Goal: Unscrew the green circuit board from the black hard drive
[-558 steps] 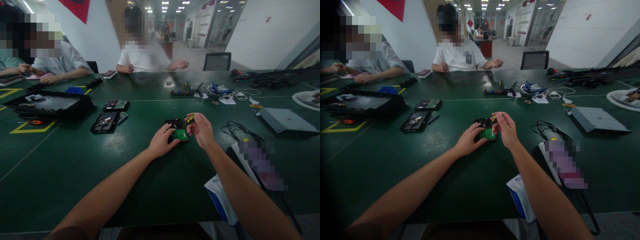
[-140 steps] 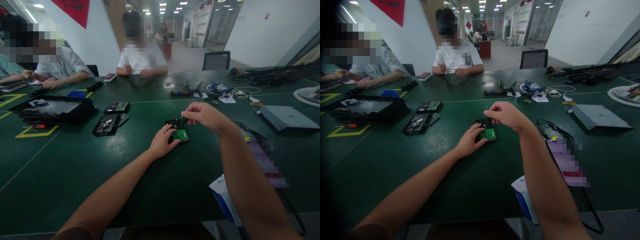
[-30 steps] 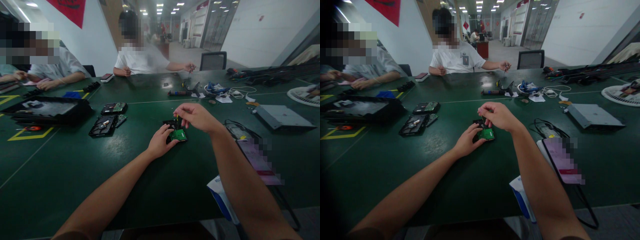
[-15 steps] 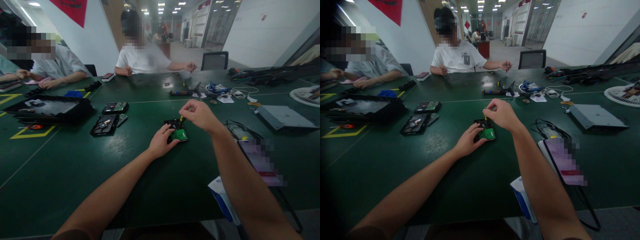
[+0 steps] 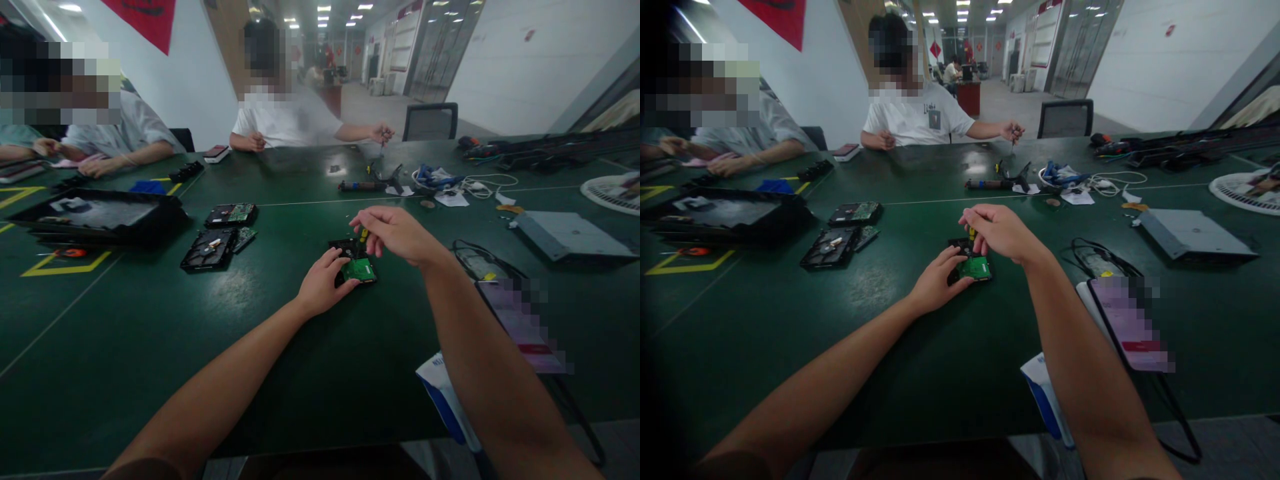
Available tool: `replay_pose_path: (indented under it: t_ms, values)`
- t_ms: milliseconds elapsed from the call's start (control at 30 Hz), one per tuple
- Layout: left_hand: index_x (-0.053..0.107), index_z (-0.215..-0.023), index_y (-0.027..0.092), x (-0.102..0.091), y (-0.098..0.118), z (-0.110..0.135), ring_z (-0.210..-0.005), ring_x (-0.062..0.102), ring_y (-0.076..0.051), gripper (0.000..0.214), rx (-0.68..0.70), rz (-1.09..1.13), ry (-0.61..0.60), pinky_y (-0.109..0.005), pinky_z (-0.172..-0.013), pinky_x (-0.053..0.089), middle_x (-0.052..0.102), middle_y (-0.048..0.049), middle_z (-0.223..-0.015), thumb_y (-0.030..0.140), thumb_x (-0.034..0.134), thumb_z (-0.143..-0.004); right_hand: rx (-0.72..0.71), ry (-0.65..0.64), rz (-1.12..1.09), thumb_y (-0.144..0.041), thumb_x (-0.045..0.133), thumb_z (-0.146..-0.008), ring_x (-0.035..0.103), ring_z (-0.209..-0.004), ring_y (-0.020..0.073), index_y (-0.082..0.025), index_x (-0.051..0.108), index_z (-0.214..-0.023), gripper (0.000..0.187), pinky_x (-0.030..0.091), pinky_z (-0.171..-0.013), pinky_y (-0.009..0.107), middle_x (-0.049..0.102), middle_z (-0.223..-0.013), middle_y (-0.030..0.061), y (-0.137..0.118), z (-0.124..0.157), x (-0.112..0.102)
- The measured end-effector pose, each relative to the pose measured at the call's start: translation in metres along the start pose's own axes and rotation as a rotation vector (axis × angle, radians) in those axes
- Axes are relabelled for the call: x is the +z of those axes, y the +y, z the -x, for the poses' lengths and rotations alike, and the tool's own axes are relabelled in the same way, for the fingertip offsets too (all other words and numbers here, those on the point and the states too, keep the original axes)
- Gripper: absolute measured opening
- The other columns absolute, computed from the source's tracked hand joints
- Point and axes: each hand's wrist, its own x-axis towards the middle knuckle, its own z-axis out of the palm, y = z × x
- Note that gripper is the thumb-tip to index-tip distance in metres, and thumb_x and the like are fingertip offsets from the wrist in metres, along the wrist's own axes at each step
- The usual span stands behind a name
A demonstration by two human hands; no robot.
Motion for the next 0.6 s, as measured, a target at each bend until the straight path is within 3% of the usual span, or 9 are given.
replay_pose_path:
  t_ms: [133, 267, 400, 600]
  values:
    - [0.059, -0.137, 0.023, -0.0007, 0.0007, 0.0001, -0.149, 0.041, -0.032, 0.055, 0.004, 0.0, -0.001, -0.054, -0.122, 0.039, 0.049, -0.0125, -0.156, 0.055, 0.064, -0.093, 0.011, -0.069, -0.059, -0.05, 0.057, -0.099, 0.063, -0.058, 0.0141, -0.022, 0.07, -0.106, 0.032, 0.052, -0.053, 0.027, 0.066, -0.068, 0.0016, -0.0016, 0.0008, -0.0004]
    - [0.059, -0.137, 0.021, -0.0008, 0.0012, 0.0008, -0.149, 0.042, -0.032, 0.056, 0.004, -0.007, -0.001, -0.053, -0.122, 0.039, 0.05, -0.0131, -0.155, 0.055, 0.064, -0.093, -0.043, 0.064, 0.127, -0.055, 0.072, -0.088, 0.058, -0.059, 0.0121, -0.021, 0.069, -0.089, 0.034, 0.045, -0.049, 0.025, 0.068, -0.074, 0.0021, -0.0025, 0.0019, -0.0019]
    - [0.059, -0.137, 0.023, 0.0002, 0.0002, 0.001, -0.149, 0.041, -0.032, 0.056, -0.004, -0.01, 0.0, -0.053, -0.122, 0.039, 0.049, -0.0112, -0.156, 0.056, 0.065, -0.092, 0.015, 0.2, 0.21, -0.056, 0.079, -0.081, 0.059, -0.056, 0.013, -0.02, 0.064, -0.08, 0.039, 0.044, -0.048, 0.027, 0.067, -0.07, 0.0032, 0.0007, 0.0004, -0.0025]
    - [0.059, -0.137, 0.021, 0.0005, -0.0002, 0.0006, -0.149, 0.041, -0.032, 0.057, -0.009, -0.012, -0.011, -0.052, -0.122, 0.039, 0.049, -0.0125, -0.156, 0.057, 0.064, -0.093, 0.032, 0.174, 0.075, -0.043, 0.071, -0.091, 0.053, -0.044, 0.0084, -0.021, 0.066, -0.091, 0.022, 0.034, -0.037, 0.023, 0.067, -0.071, 0.0007, 0.0015, -0.002, -0.0003]
